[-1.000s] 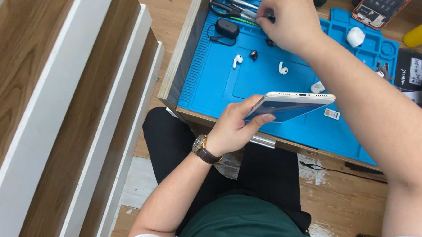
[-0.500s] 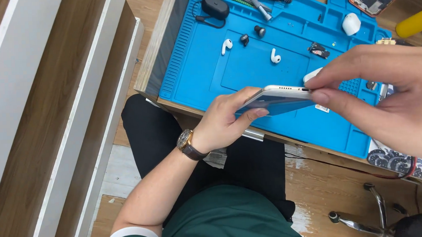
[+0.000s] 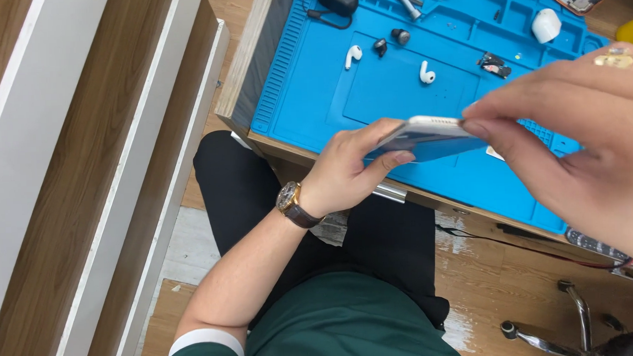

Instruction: Disassembling a smartphone to clean its internal components using a screwdriver and prying tool.

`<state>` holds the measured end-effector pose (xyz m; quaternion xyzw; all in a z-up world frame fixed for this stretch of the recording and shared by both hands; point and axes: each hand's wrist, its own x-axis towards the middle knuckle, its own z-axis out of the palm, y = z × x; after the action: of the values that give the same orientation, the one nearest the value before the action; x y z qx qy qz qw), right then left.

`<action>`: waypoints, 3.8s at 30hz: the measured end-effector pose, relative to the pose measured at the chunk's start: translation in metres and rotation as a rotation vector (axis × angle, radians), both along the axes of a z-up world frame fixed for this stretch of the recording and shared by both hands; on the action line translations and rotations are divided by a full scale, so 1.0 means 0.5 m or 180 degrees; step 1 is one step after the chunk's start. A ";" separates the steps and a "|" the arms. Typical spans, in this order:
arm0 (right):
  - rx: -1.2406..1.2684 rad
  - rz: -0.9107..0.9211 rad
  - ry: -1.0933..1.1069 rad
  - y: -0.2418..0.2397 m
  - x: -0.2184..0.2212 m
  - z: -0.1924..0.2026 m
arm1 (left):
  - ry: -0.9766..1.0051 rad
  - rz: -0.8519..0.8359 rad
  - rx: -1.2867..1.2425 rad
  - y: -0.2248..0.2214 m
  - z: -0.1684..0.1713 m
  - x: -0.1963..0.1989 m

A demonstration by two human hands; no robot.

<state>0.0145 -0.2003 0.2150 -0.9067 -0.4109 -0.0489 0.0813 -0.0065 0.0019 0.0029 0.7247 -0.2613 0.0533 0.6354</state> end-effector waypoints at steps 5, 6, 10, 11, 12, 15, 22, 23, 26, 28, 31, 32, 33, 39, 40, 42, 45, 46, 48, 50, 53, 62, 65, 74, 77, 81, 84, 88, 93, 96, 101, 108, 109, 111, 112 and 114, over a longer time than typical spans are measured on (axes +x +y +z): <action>-0.0312 0.0553 -0.0069 -0.076 -0.050 -0.028 | -0.0874 0.0203 0.0399 0.010 0.039 -0.071; -0.0312 0.0564 -0.0070 -0.084 -0.080 -0.035 | -0.0873 0.0213 0.0401 0.019 0.054 -0.085; 0.0054 -0.0512 0.0308 -0.089 -0.154 -0.055 | -0.0578 -0.0094 0.0791 0.016 0.083 -0.145; 0.0101 -0.0469 0.0304 -0.081 -0.152 -0.059 | -0.0389 -0.0195 0.0877 0.009 0.084 -0.154; 0.0094 -0.0574 0.0319 -0.087 -0.147 -0.091 | -0.0386 -0.0301 0.0859 0.005 0.071 -0.153; 0.0255 -0.0728 0.0510 -0.110 -0.157 -0.184 | 0.0034 -0.0477 0.0980 -0.014 0.023 -0.164; 0.0854 -0.0861 0.1023 -0.162 -0.186 -0.270 | 0.0510 -0.0649 0.1440 -0.058 -0.026 -0.182; 0.0809 -0.0720 0.0996 -0.171 -0.181 -0.272 | 0.0619 -0.0643 0.1455 -0.064 -0.024 -0.179; 0.0610 -0.0588 0.1025 -0.188 -0.166 -0.273 | 0.0590 -0.0727 0.1447 -0.075 -0.029 -0.165; 0.0518 -0.0635 0.1277 -0.197 -0.162 -0.281 | 0.0701 -0.0761 0.1440 -0.081 -0.029 -0.164; 0.0422 -0.0596 0.1420 -0.206 -0.144 -0.275 | 0.0851 -0.0754 0.1418 -0.087 -0.011 -0.153; 0.0422 -0.0525 0.1426 -0.208 -0.136 -0.272 | 0.1006 -0.0745 0.1403 -0.089 -0.005 -0.151; 0.0436 -0.0526 0.1479 -0.211 -0.121 -0.263 | 0.1059 -0.0756 0.1415 -0.093 0.005 -0.143; 0.0245 -0.0562 0.1483 -0.244 -0.040 -0.229 | 0.1415 -0.0463 0.1497 -0.128 0.062 -0.097; 0.0149 -0.0628 0.1546 -0.251 -0.024 -0.225 | 0.1514 -0.0425 0.1527 -0.136 0.073 -0.083; 0.0070 -0.0664 0.1678 -0.264 0.003 -0.223 | 0.1686 -0.0370 0.1576 -0.149 0.090 -0.067; 0.0100 -0.0745 0.1912 -0.282 0.046 -0.218 | 0.1688 -0.0396 0.1561 -0.166 0.110 -0.032; 0.0150 -0.0825 0.2003 -0.286 0.059 -0.216 | 0.1737 -0.0413 0.1532 -0.171 0.118 -0.018; 0.0215 -0.0867 0.2119 -0.290 0.083 -0.215 | 0.1815 -0.0400 0.1521 -0.176 0.133 0.004; 0.0179 -0.1010 0.2202 -0.296 0.108 -0.215 | 0.2053 -0.0468 0.1658 -0.182 0.143 0.029; 0.0410 -0.0971 0.2029 -0.296 0.142 -0.212 | 0.2194 -0.0505 0.1753 -0.187 0.163 0.072; 0.0591 -0.1485 0.1861 -0.306 0.212 -0.233 | 0.2278 -0.0812 0.1960 -0.199 0.170 0.217; 0.0372 -0.1826 0.2057 -0.319 0.204 -0.245 | 0.2215 -0.0872 0.1850 -0.203 0.156 0.208; 0.0669 -0.1339 0.1296 -0.367 0.199 -0.285 | 0.2071 -0.0696 0.1697 -0.177 0.152 0.150; 0.0280 -0.1194 0.1017 -0.383 0.202 -0.308 | 0.2011 -0.0068 0.1619 -0.126 0.142 0.108; -0.0508 -0.0951 0.0684 -0.371 0.199 -0.327 | 0.2337 0.1622 0.0925 -0.048 0.063 -0.003; -0.0972 -0.0971 0.0628 -0.371 0.192 -0.360 | 0.1399 0.2513 0.0666 -0.014 0.018 -0.005; -0.1087 -0.1039 0.0543 -0.379 0.187 -0.390 | 0.1031 0.2536 0.0401 0.007 -0.016 -0.005; -0.0475 -0.1252 0.1169 -0.386 0.188 -0.387 | 0.1184 0.1017 0.0275 0.090 0.009 0.057; -0.0382 -0.1130 0.1303 -0.410 0.189 -0.403 | 0.1794 -0.1260 -0.0085 0.169 0.017 0.101; 0.0216 -0.1162 0.1452 -0.422 0.184 -0.420 | 0.1918 -0.1410 0.0519 0.197 0.022 0.104; 0.0511 -0.1196 0.1562 -0.404 0.182 -0.401 | 0.2363 -0.1546 0.0363 0.205 -0.005 0.096; 0.0423 -0.1134 0.1475 -0.403 0.183 -0.394 | 0.1982 -0.1462 0.0632 0.201 0.004 0.097; 0.0341 -0.1074 0.1384 -0.406 0.185 -0.388 | 0.1599 -0.1373 0.0901 0.126 0.008 0.068; 0.0367 -0.1037 0.1348 -0.410 0.185 -0.391 | 0.1301 0.0272 0.0691 0.055 0.005 0.040; 0.0400 -0.1010 0.1307 -0.412 0.179 -0.391 | 0.1046 0.1917 0.0475 0.000 -0.013 0.001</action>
<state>0.1041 -0.4062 0.0195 -0.9439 -0.2347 0.0985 0.2104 -0.0061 0.0018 -0.0036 0.8126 0.0667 0.1018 0.5700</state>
